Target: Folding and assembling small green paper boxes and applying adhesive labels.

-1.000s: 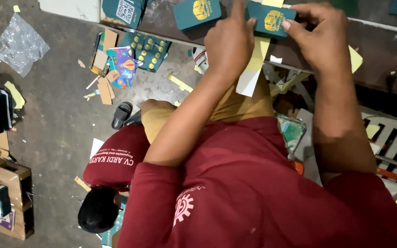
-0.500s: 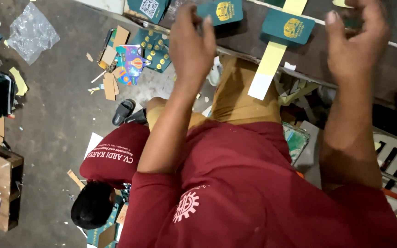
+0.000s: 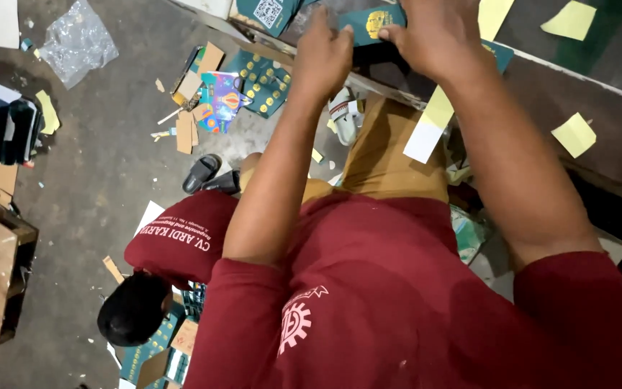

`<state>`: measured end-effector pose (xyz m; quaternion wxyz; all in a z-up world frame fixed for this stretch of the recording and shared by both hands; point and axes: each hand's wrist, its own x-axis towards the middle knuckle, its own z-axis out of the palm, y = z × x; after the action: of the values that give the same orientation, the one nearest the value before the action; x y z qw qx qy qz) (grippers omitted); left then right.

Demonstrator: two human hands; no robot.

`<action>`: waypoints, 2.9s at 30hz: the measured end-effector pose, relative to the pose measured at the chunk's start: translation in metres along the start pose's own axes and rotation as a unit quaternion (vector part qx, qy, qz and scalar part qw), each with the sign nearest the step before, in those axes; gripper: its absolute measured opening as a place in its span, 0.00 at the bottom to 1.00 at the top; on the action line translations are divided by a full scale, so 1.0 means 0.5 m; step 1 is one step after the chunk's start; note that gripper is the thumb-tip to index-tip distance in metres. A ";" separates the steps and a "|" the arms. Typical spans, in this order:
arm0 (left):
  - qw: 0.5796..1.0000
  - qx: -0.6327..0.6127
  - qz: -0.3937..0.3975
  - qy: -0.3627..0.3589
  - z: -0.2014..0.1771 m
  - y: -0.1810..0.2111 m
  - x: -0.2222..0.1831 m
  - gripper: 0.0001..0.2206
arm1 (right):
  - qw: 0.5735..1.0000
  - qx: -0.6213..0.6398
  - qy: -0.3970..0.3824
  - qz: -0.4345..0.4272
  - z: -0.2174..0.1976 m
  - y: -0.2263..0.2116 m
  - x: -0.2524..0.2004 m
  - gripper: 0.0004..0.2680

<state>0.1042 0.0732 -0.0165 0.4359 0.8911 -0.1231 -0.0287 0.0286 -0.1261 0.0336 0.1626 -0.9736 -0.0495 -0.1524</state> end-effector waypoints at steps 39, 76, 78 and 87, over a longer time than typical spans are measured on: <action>0.981 -0.146 0.118 -0.050 -0.092 0.095 -0.030 0.23 | 0.989 0.097 -0.021 -0.106 -0.073 -0.027 -0.021 0.20; 0.975 -0.055 0.188 0.105 0.014 -0.081 -0.062 0.41 | 0.980 0.181 0.085 -0.018 0.200 -0.062 -0.018 0.30; 0.973 -0.041 0.196 0.118 0.024 -0.087 -0.062 0.40 | 0.979 0.182 0.086 -0.012 0.207 -0.056 -0.017 0.29; 0.978 -0.025 0.140 0.154 0.043 -0.094 -0.070 0.30 | 0.977 0.185 0.091 0.047 0.152 -0.100 -0.023 0.25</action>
<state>0.0761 0.0929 -0.0687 0.4715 0.8475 -0.1778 0.1669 0.0316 -0.0544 -0.0231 0.3511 -0.9099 -0.0161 -0.2204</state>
